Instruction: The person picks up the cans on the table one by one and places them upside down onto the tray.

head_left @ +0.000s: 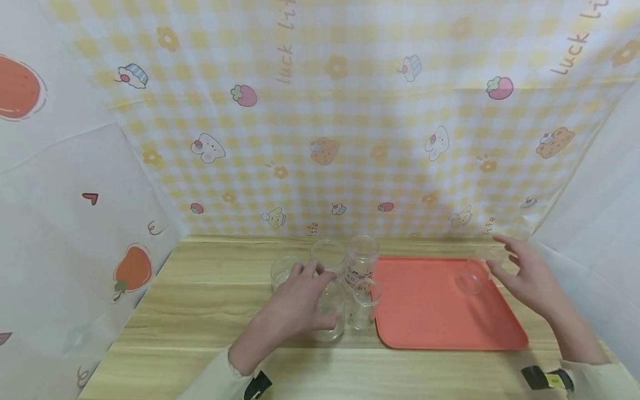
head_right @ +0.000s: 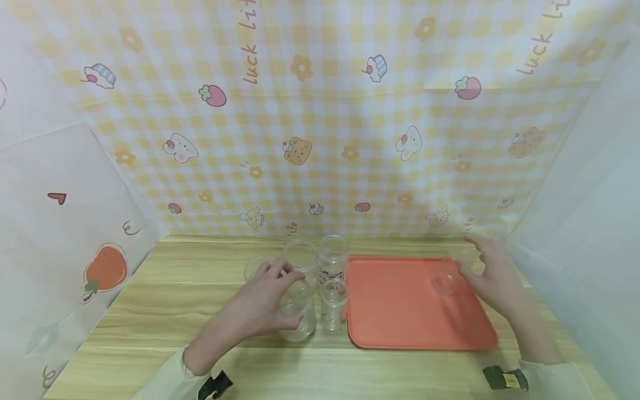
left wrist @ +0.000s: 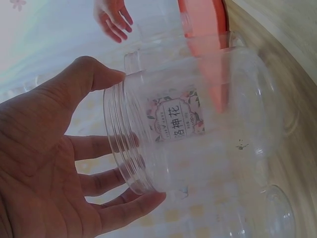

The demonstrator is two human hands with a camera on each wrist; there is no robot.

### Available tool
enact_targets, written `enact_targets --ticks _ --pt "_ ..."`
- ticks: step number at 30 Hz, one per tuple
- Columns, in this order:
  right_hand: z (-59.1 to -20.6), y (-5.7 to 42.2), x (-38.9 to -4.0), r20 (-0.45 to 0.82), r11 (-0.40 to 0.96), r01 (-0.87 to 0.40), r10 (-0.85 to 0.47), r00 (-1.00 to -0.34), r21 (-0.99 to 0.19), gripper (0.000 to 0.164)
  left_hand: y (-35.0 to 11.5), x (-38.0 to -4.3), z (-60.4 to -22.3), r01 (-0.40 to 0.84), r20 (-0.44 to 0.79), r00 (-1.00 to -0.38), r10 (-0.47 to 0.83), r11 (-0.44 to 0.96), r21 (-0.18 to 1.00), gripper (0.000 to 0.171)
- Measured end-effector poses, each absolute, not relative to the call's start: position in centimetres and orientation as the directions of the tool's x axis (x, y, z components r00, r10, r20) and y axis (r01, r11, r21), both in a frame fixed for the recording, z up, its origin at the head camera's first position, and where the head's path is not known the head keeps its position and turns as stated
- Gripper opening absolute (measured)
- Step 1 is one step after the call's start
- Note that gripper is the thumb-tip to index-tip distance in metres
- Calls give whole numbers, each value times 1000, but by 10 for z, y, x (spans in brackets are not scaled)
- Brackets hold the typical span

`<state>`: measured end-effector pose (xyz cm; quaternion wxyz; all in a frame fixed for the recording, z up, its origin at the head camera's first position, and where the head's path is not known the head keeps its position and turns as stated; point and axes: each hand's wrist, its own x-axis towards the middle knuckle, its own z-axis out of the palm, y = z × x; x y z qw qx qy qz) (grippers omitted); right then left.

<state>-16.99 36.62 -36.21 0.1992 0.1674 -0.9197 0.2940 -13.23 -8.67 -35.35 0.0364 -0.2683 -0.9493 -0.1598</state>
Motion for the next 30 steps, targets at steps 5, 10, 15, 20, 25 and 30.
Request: enact_targets --ticks 5,10,15,20,25,30 --pt "-359 365 -167 468 764 -429 -190 -863 -481 55 -88 -130 -351 521 165 -853 495 803 289 67" --pt "-359 365 -167 474 764 -429 -185 -861 -482 56 -90 -129 -348 522 175 -853 492 804 285 68" --pt "-359 364 -167 478 760 -433 -186 -859 -484 56 -92 -129 -347 534 203 -845 494 801 272 65" --pt "-358 363 -166 477 757 -435 -186 -859 -487 55 -92 -127 -345 528 218 -848 482 800 286 65" --pt "-357 362 -165 471 759 -428 -182 -863 -491 54 -93 -125 -343 528 223 -849 479 796 297 64" --pt "-357 362 -165 471 759 -430 -185 -862 -489 55 -94 -124 -341 539 240 -841 486 795 280 63"
